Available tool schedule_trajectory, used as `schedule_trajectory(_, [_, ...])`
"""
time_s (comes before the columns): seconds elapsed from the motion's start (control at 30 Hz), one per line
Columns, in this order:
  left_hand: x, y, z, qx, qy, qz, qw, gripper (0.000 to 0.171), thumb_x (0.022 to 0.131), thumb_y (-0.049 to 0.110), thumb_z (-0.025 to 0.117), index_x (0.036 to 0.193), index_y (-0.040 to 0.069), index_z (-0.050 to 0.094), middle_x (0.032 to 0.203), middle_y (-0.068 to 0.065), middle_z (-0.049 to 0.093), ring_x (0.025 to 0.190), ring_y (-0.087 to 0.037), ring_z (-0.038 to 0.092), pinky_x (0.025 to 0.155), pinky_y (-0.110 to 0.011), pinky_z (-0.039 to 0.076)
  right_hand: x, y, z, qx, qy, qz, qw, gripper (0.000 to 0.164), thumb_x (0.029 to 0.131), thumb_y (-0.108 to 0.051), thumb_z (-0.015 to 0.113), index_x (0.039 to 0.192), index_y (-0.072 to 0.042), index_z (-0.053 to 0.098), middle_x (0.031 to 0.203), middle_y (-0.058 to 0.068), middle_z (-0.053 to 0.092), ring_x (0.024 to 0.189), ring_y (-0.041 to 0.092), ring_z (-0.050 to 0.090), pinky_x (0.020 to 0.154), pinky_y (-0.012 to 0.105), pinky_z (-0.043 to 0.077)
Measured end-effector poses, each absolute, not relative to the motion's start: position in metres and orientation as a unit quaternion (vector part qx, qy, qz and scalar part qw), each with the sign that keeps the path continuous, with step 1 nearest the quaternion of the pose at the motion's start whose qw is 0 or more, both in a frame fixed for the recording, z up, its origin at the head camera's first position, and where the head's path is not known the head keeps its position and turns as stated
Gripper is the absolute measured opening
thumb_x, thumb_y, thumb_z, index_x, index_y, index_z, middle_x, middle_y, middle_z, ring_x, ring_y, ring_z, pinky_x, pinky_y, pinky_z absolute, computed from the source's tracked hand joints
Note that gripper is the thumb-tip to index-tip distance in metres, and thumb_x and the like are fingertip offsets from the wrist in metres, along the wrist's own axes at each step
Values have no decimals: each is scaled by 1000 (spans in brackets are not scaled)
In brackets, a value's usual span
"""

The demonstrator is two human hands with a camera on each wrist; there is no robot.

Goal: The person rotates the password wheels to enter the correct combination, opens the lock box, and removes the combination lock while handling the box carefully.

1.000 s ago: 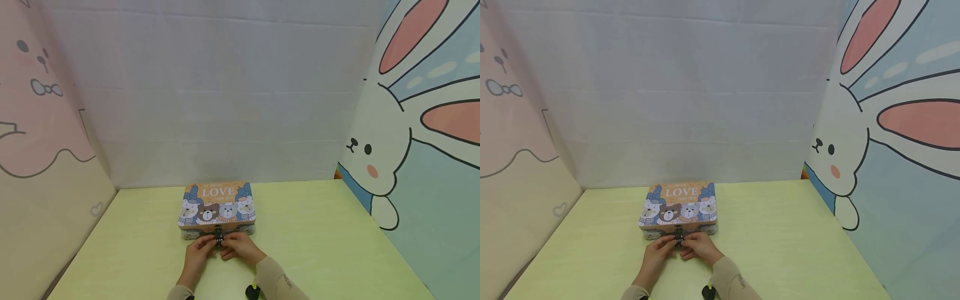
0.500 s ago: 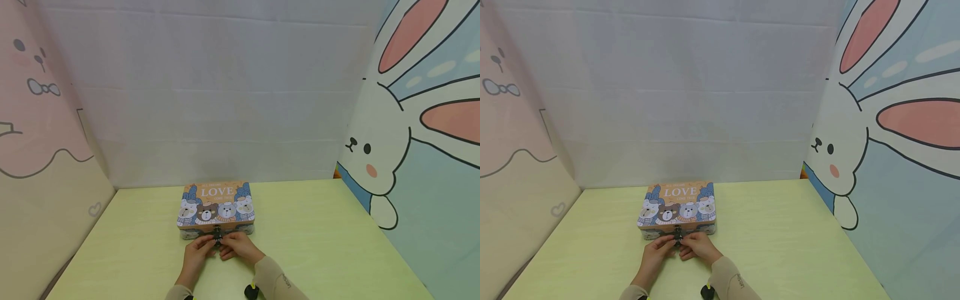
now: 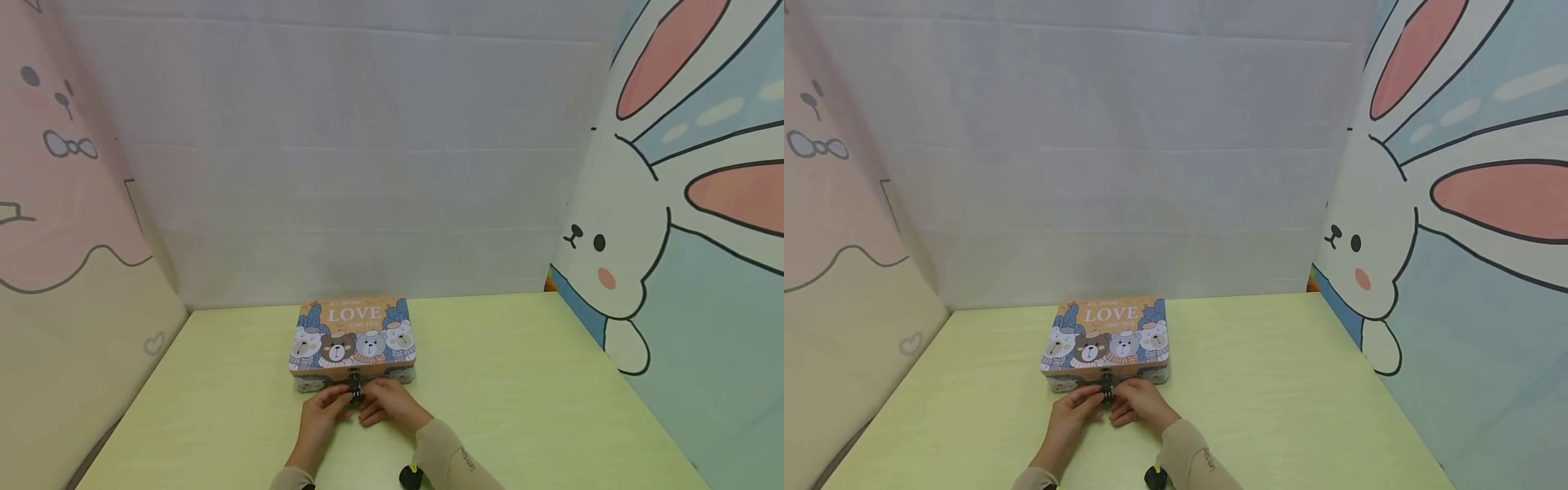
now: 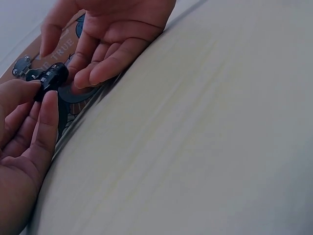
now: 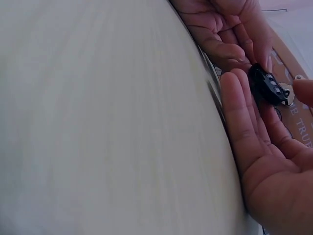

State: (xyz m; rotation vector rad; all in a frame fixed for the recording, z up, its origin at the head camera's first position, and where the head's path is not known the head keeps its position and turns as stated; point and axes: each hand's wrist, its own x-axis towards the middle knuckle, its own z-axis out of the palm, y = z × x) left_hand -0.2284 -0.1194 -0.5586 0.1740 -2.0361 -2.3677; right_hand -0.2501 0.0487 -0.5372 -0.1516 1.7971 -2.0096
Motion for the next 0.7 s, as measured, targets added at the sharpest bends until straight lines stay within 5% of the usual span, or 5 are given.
schedule_trajectory(0.7, [-227, -118, -557, 55, -648, -759, 10, 31, 92, -1, 67, 117, -19, 60, 100, -12, 72, 79, -8, 66, 64, -25, 61, -249, 50, -540, -59, 652, -725, 213, 18, 95, -3, 61, 110, 8, 60, 78, 14, 69, 63, 16, 67, 65, 37, 64])
